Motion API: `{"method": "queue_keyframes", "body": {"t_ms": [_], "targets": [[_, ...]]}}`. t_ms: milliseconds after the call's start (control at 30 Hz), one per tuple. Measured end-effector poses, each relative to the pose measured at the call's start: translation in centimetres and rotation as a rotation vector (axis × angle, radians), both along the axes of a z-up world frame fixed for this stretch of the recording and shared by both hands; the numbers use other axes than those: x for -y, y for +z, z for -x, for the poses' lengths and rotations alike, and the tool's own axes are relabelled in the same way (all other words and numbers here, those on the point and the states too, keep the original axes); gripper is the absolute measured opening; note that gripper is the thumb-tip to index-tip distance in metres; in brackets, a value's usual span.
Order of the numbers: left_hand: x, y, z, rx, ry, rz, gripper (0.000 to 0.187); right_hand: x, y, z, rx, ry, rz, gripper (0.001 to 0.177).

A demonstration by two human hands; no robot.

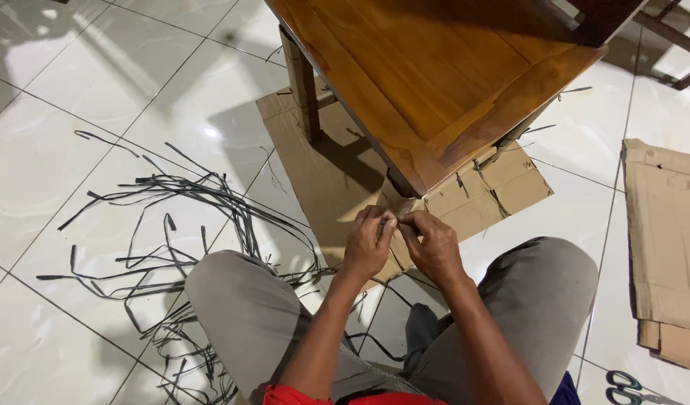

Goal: Wrapping a chair leg with cardboard and securing it with cable ties for protection.

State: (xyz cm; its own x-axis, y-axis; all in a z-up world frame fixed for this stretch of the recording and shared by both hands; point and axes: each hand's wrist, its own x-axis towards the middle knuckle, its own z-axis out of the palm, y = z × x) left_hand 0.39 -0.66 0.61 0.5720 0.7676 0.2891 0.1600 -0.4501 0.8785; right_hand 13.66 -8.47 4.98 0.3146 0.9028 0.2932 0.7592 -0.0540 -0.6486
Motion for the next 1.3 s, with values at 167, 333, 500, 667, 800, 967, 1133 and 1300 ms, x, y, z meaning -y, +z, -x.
{"method": "queue_keyframes", "body": {"t_ms": [167, 333, 500, 667, 800, 967, 1133, 1300], "targets": [[0.5, -0.7, -0.5, 0.115, 0.043, 0.115, 0.020, 0.1, -1.3, -0.2, 0.103, -0.028, -0.110, 0.006], [1.0, -1.2, -0.9, 0.150, 0.072, 0.239, 0.025, -0.1, -2.2, -0.2, 0.091, -0.051, -0.134, 0.006], [0.6, -3.9, -1.9, 0.232, 0.114, 0.409, 0.022, -0.1, -1.4, 0.2, 0.045, -0.053, -0.142, 0.005], [0.1, -6.4, -2.9, 0.549, 0.156, 0.777, 0.020, -0.2, -1.8, 0.3, 0.010, -0.072, -0.136, 0.002], [-0.4, -10.4, -2.4, 0.632, 0.087, 0.988, 0.024, -0.3, -2.4, -0.1, -0.043, -0.102, -0.140, 0.003], [-0.3, -7.9, -3.3, 0.626, 0.084, 1.025, 0.019, -0.2, -3.4, -0.9, -0.097, -0.062, -0.070, 0.015], [-0.2, -7.6, -3.4, 0.685, 0.060, 1.046, 0.012, 0.0, -4.4, -1.2, -0.107, -0.096, -0.021, 0.017], [0.2, -7.0, -3.4, 0.770, 0.070, 1.059, 0.003, -0.2, -5.3, -1.4, -0.293, -0.122, -0.036, 0.019]]}}
